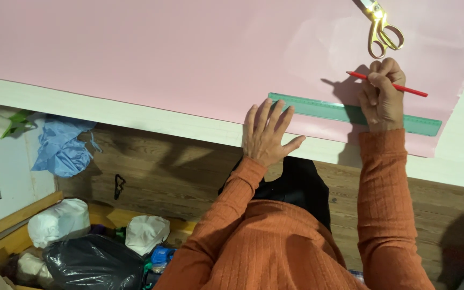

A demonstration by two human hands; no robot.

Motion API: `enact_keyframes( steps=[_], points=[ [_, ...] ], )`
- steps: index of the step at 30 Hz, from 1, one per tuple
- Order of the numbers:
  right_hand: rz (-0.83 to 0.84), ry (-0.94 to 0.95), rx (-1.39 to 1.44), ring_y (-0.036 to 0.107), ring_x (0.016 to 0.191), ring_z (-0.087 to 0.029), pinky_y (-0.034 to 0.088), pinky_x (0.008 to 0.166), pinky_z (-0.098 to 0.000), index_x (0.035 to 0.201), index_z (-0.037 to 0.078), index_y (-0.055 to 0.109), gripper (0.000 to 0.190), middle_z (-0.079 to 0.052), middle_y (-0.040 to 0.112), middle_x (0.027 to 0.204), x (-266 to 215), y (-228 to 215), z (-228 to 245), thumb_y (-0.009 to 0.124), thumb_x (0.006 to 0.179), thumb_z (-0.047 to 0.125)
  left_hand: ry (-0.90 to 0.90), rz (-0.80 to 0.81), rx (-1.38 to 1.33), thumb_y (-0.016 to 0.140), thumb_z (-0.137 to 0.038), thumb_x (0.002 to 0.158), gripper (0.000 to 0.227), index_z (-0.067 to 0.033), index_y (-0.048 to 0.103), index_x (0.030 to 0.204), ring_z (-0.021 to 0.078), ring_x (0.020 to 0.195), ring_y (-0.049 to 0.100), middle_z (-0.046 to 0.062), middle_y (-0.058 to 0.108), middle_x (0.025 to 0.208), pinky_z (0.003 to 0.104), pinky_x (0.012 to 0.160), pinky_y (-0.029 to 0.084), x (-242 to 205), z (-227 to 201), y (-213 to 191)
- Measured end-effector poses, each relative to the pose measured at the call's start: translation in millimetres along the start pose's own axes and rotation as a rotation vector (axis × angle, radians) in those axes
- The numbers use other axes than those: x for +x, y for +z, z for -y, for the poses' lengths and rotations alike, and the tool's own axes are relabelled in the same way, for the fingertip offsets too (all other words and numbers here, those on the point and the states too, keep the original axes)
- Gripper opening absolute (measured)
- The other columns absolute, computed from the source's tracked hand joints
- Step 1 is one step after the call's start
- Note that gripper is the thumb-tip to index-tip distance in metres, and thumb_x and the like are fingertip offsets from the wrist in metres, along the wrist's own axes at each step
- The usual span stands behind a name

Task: The recorder is measuring, marking, and cutting a roll of pink leather-like material using a ruler, pencil, and scissors.

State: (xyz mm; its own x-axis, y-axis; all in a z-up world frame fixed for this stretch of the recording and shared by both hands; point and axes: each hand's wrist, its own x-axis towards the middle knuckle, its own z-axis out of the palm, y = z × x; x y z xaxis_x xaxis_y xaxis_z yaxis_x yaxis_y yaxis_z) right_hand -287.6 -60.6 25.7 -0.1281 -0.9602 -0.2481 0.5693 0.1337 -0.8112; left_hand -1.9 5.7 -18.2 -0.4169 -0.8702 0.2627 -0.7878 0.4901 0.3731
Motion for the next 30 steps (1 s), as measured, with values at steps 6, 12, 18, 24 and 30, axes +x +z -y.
enact_keyframes(
  steps=[6,12,18,24,30],
  points=[
    [0.011,0.006,-0.003,0.032,0.046,-0.003,0.027,0.038,-0.0185,0.082,0.012,0.045,0.029,0.004,0.045,0.073,-1,5,-1,0.058,0.099,-0.006,0.0,-0.029,0.016,0.057,-0.077,0.092,0.085,-0.0184,0.05,0.153,0.0307,0.153,0.025,0.011,0.039,0.16,0.06,0.126,0.02,-1,1,0],
    [0.002,0.017,-0.039,0.032,0.045,-0.003,0.027,0.038,-0.019,0.08,0.013,0.044,0.03,0.004,0.044,0.072,-4,15,3,0.06,0.097,-0.007,-0.012,0.003,0.003,0.058,-0.076,0.092,0.085,-0.0189,0.049,0.153,0.0311,0.153,0.025,0.01,0.038,0.16,0.06,0.127,0.02,-1,0,-4],
    [0.206,-0.166,-0.526,0.046,0.072,-0.003,0.038,0.063,-0.0198,0.082,0.01,0.052,0.025,0.004,0.051,0.082,9,38,-34,0.069,0.092,-0.005,-0.022,0.014,0.007,0.059,-0.073,0.093,0.08,-0.0165,0.055,0.15,0.0311,0.153,0.028,0.01,0.041,0.159,0.06,0.126,0.021,5,-4,-19],
    [0.447,0.021,-0.583,0.049,0.07,-0.003,0.041,0.062,-0.0196,0.079,0.008,0.054,0.027,0.003,0.053,0.078,12,102,-42,0.078,0.091,0.005,-0.033,0.006,-0.013,0.061,-0.071,0.091,0.074,-0.0117,0.069,0.133,0.0322,0.15,0.031,0.012,0.05,0.152,0.061,0.124,0.023,9,-7,-25],
    [0.476,0.011,-0.724,0.05,0.068,-0.003,0.041,0.06,-0.0197,0.078,0.008,0.052,0.03,0.002,0.054,0.076,13,99,-45,0.079,0.091,0.008,-0.031,-0.039,-0.031,0.061,-0.071,0.091,0.072,-0.0124,0.07,0.132,0.0333,0.15,0.033,0.012,0.052,0.151,0.061,0.125,0.022,8,-6,-18]
  ],
)
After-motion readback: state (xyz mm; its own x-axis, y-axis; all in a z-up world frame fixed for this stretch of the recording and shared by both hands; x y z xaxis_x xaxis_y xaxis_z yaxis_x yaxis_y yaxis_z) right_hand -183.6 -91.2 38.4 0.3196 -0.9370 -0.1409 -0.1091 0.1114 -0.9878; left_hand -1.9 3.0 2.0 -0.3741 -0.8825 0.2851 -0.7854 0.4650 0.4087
